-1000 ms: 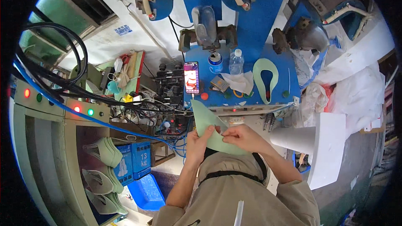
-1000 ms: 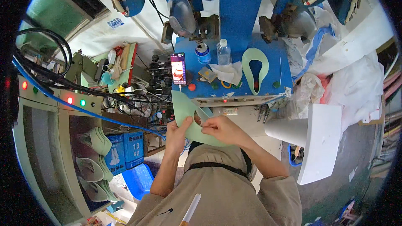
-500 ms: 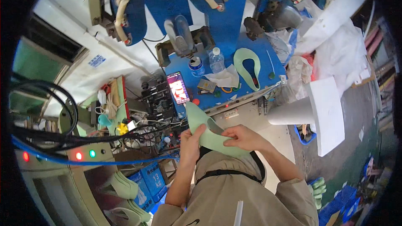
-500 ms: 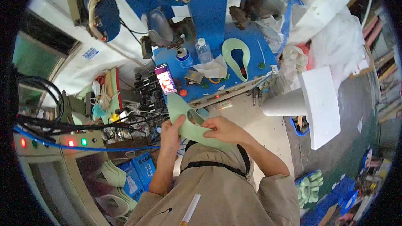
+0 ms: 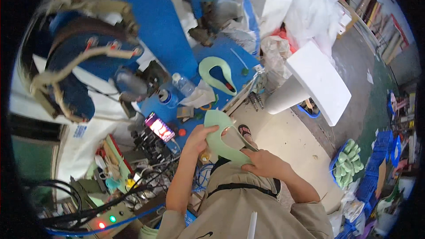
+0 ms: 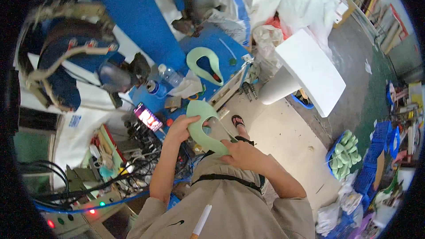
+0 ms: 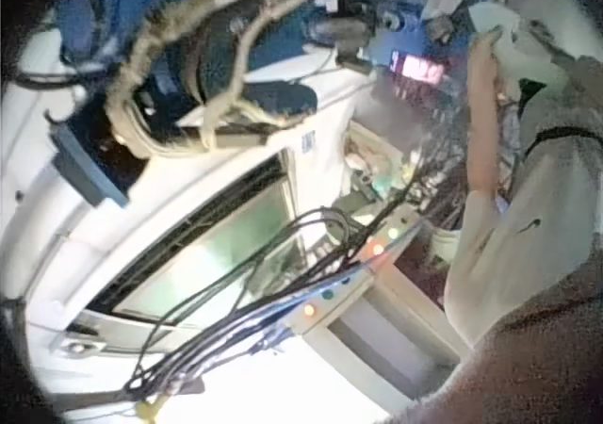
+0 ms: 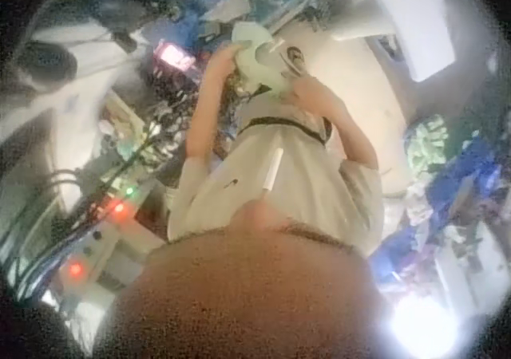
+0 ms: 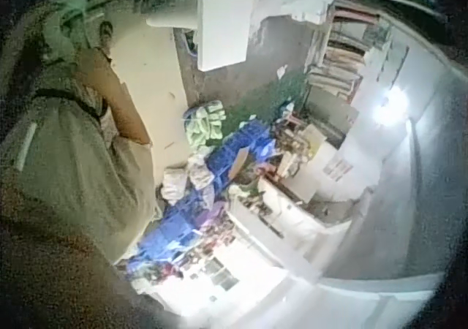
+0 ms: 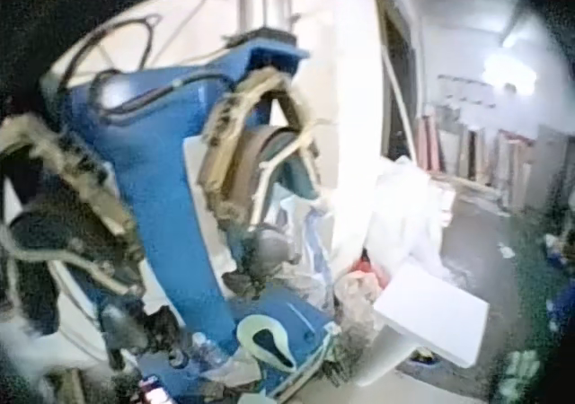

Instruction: The person assembles light green slipper soles by hand. They pick up a sole, attach a strap, and place the finished slipper into a machine. The person repeats this process for multiple soles, handling them one at a time.

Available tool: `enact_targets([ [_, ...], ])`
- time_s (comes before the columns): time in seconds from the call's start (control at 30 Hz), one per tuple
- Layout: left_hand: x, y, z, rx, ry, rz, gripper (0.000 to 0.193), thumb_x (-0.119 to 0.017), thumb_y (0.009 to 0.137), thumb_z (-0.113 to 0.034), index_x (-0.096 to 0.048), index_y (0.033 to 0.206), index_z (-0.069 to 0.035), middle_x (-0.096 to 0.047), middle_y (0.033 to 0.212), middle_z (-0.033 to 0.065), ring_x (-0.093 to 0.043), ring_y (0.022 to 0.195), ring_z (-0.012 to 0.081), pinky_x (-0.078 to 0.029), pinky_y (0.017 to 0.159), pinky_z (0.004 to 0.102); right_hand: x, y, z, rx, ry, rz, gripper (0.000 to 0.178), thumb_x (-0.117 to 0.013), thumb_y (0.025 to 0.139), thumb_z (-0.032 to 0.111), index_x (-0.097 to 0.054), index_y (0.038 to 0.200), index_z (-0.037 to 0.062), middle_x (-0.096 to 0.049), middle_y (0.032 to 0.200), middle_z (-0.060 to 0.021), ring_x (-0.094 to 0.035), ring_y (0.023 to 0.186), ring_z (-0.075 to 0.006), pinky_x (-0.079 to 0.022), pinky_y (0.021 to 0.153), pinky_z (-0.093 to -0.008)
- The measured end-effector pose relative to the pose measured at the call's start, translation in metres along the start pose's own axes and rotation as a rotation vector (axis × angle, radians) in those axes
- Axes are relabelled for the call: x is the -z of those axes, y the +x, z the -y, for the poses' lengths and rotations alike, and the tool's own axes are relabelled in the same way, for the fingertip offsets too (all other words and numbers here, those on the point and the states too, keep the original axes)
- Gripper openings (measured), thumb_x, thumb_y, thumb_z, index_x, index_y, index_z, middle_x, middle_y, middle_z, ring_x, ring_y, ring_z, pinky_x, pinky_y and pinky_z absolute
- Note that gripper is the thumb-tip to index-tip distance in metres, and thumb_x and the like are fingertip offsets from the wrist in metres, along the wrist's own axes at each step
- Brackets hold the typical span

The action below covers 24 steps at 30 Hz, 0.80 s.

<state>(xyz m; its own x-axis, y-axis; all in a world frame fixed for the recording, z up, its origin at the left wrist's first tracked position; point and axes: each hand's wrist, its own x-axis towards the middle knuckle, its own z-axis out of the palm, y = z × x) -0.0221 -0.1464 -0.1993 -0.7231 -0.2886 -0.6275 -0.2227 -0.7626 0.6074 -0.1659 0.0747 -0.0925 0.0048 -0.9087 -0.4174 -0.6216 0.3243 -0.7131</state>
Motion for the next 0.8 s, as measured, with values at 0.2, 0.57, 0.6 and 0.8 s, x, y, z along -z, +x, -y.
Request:
enact_targets([
  [0.2, -0.036, 0.123, -0.051, -0.015, -0.032, 0.126, 0.031, -0.065, 0.089, -0.010, -0.059, 0.117, 0.002, -0.067, 0.110, 0.0107, -0.066, 0.097, 0.0226, -0.055, 0.083, 0.0365, 0.028, 0.024, -0.056, -0.036, -0.048, -0.353, 0.056, -0.070, 0.082, 0.023, -0.044, 0.124, -0.0045, -0.049, 0.125, -0.0379, -0.050, 0.116, -0.0517, -0.037, 0.104, -0.0509],
  [0.57, -0.028, 0.341, -0.148, -0.368, 0.047, -0.210, 0.032, -0.065, 0.082, 0.002, -0.063, 0.114, -0.001, -0.068, 0.104, 0.0078, -0.064, 0.095, 0.0206, -0.049, 0.086, 0.0326, 0.118, 0.210, -0.214, -0.063, -0.123, -0.387, 0.075, -0.074, 0.077, 0.027, -0.038, 0.139, 0.0036, -0.026, 0.140, -0.0431, -0.058, 0.103, -0.0519, -0.051, 0.089, -0.0480],
  [0.6, -0.034, 0.352, -0.158, -0.379, 0.072, -0.269, 0.033, -0.065, 0.082, 0.002, -0.062, 0.114, -0.001, -0.067, 0.105, 0.0080, -0.064, 0.096, 0.0210, -0.048, 0.087, 0.0329, 0.125, 0.226, -0.218, -0.098, -0.117, -0.344, 0.076, -0.074, 0.077, 0.027, -0.038, 0.140, 0.0041, -0.025, 0.141, -0.0428, -0.059, 0.103, -0.0511, -0.051, 0.089, -0.0474],
  [0.8, -0.003, 0.398, -0.173, -0.467, 0.176, -0.333, 0.044, -0.063, 0.087, -0.003, -0.054, 0.130, -0.002, -0.061, 0.123, 0.0120, -0.059, 0.109, 0.0245, -0.046, 0.092, 0.0363, 0.139, 0.274, -0.222, -0.005, -0.047, -0.455, 0.068, -0.071, 0.078, 0.022, -0.042, 0.130, -0.0104, -0.035, 0.139, -0.0377, -0.061, 0.105, -0.0434, -0.053, 0.087, -0.0447],
])
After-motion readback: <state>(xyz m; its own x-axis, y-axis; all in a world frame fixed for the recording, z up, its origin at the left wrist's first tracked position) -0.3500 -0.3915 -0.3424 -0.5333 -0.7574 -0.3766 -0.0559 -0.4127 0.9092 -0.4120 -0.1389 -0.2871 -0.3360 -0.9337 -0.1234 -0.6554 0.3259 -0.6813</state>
